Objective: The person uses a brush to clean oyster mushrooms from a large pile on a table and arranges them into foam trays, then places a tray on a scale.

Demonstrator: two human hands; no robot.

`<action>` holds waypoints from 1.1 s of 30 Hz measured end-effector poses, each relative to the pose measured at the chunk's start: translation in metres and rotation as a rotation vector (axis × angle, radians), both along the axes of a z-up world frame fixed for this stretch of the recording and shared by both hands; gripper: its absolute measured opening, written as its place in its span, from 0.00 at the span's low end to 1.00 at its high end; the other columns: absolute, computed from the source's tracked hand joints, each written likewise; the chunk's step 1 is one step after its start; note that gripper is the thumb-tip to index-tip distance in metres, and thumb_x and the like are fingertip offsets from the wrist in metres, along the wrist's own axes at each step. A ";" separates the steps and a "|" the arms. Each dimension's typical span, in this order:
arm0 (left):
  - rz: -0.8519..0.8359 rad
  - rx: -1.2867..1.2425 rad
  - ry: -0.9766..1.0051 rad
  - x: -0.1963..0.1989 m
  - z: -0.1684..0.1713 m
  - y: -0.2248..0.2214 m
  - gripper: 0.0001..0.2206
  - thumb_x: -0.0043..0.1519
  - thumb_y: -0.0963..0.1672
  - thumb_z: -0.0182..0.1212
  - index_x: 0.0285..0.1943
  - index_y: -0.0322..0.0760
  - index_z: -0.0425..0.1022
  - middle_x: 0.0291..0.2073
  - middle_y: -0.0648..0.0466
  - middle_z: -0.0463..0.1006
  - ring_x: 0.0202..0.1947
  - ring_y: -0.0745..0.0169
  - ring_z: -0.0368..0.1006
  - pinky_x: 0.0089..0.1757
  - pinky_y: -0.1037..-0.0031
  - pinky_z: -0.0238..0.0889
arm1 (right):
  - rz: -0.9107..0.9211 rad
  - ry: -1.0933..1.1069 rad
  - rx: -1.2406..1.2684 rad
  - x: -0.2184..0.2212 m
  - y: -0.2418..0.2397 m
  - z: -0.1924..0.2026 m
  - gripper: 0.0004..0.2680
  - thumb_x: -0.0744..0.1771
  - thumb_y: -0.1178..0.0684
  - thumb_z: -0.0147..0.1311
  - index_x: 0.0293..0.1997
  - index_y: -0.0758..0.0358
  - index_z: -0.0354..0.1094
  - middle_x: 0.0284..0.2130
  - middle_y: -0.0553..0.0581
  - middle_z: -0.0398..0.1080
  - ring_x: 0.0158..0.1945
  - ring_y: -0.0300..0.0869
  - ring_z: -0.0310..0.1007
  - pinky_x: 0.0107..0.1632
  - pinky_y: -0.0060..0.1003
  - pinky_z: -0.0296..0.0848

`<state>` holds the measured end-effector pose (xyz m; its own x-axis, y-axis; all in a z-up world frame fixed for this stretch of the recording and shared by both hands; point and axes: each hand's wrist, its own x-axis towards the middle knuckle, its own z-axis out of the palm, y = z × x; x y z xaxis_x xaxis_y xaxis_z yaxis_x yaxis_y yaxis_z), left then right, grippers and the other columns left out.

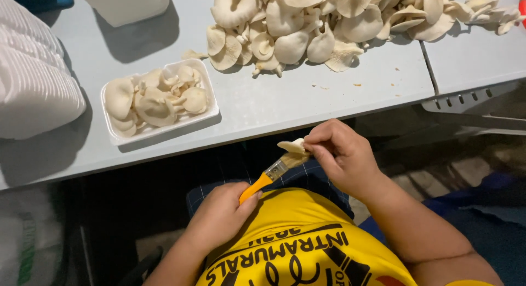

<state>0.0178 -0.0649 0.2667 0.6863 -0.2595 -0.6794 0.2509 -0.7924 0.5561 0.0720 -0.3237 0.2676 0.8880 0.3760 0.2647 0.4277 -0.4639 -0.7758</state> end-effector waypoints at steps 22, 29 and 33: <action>-0.116 0.120 0.002 0.007 0.007 0.005 0.19 0.68 0.55 0.48 0.33 0.46 0.74 0.31 0.56 0.79 0.34 0.54 0.74 0.34 0.59 0.61 | 0.017 0.046 -0.217 0.005 -0.009 -0.027 0.04 0.68 0.61 0.54 0.45 0.64 0.69 0.39 0.58 0.70 0.40 0.44 0.72 0.42 0.34 0.74; -0.063 0.159 0.065 0.012 -0.012 0.012 0.22 0.67 0.58 0.43 0.37 0.46 0.76 0.34 0.53 0.81 0.37 0.50 0.76 0.37 0.58 0.63 | -0.012 0.097 -0.019 0.003 -0.011 -0.021 0.02 0.68 0.62 0.54 0.44 0.64 0.69 0.37 0.57 0.71 0.38 0.42 0.72 0.41 0.31 0.73; -0.065 0.187 0.050 0.010 -0.012 0.023 0.26 0.66 0.61 0.45 0.31 0.44 0.73 0.28 0.55 0.78 0.32 0.55 0.74 0.35 0.61 0.60 | -0.048 0.106 -0.158 0.009 -0.017 -0.026 0.02 0.70 0.59 0.53 0.45 0.61 0.69 0.37 0.54 0.71 0.37 0.41 0.71 0.39 0.34 0.70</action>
<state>0.0273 -0.0419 0.2546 0.6364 -0.1686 -0.7527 0.2193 -0.8960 0.3861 0.0809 -0.3412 0.2420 0.9255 0.3624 0.1101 0.3224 -0.6014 -0.7310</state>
